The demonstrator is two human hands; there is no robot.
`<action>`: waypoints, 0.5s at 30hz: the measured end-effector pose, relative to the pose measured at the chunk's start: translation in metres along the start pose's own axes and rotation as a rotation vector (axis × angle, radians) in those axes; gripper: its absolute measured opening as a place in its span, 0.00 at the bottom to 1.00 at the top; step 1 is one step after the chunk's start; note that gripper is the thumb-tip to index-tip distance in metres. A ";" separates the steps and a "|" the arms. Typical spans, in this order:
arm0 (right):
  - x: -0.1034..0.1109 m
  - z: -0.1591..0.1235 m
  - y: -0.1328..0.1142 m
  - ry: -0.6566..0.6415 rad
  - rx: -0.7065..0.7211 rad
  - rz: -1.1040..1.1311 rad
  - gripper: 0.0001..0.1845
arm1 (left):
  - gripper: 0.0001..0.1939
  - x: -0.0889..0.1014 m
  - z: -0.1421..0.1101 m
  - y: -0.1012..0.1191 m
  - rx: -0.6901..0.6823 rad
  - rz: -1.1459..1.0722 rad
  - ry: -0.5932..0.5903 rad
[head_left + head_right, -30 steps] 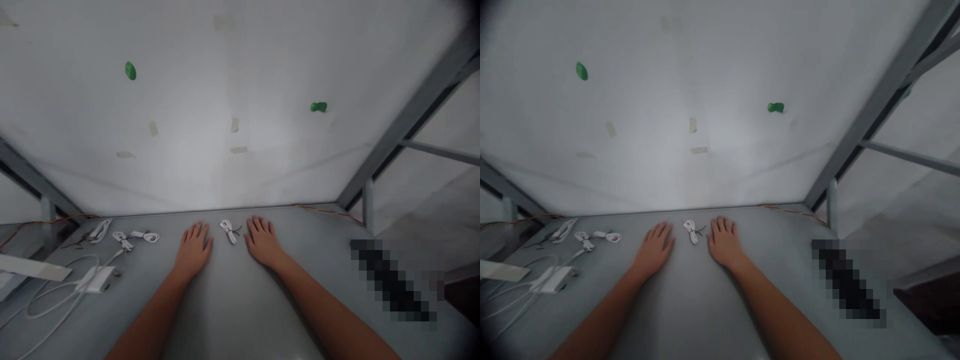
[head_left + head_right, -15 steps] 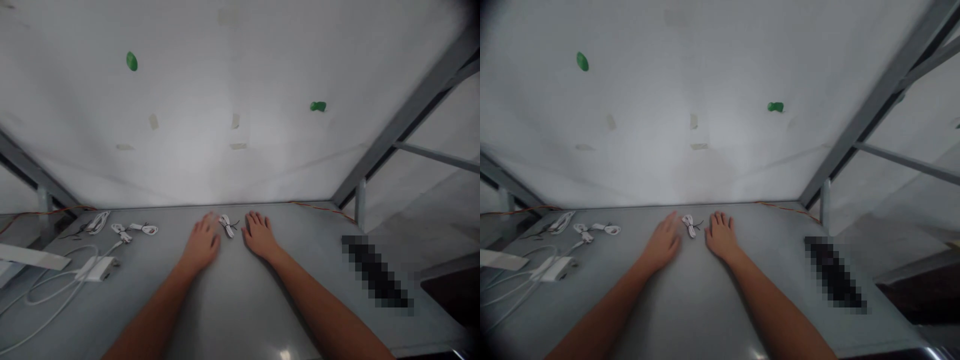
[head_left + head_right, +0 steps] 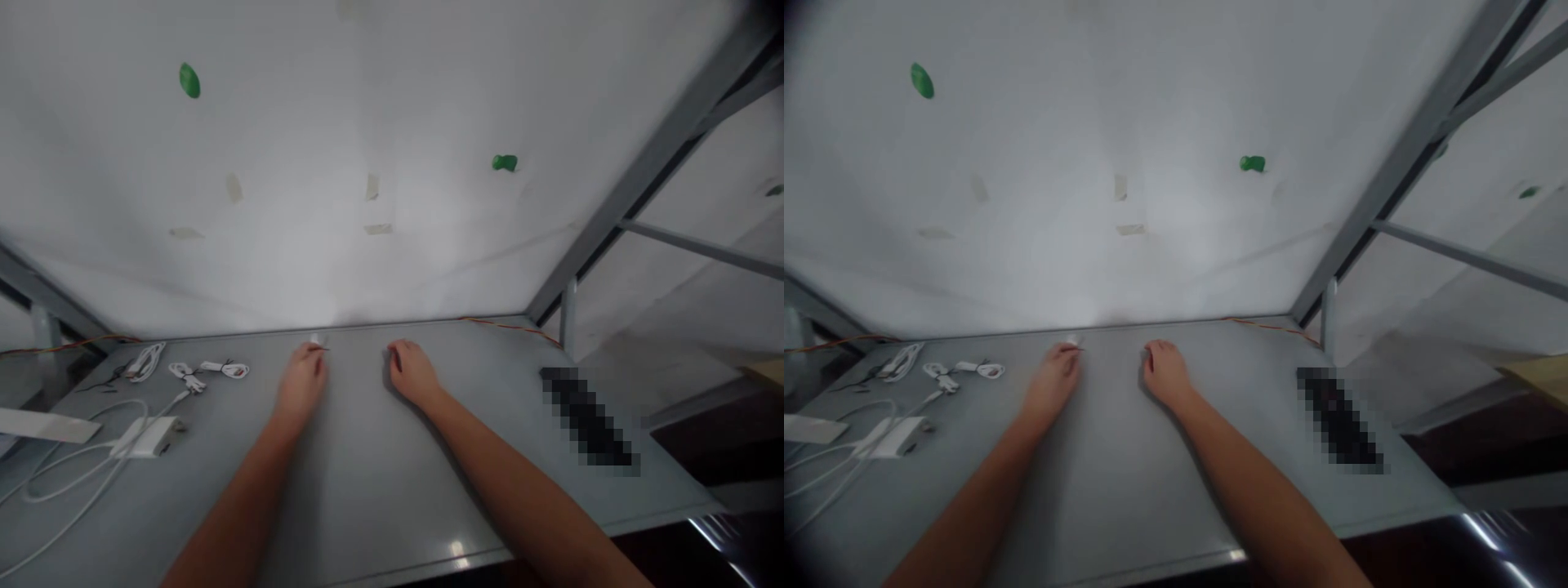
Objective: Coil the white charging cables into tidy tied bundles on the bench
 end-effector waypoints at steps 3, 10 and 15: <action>0.000 -0.001 0.002 -0.007 -0.014 0.008 0.15 | 0.21 0.044 -0.006 -0.040 0.116 0.154 0.176; 0.000 -0.001 0.003 -0.019 -0.002 -0.002 0.14 | 0.29 0.057 -0.044 -0.124 0.491 0.370 -0.100; -0.001 -0.002 0.002 -0.033 0.004 -0.006 0.14 | 0.31 0.050 -0.058 -0.126 0.516 0.491 -0.103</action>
Point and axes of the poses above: each hand's wrist, its own z-axis towards the middle knuckle, its own x-axis out of the back of the hand, y = z × x, the point moved 6 cm from there along z, towards the middle knuckle, and after that the axes turned 12 degrees about -x, right-handed, at the moved point
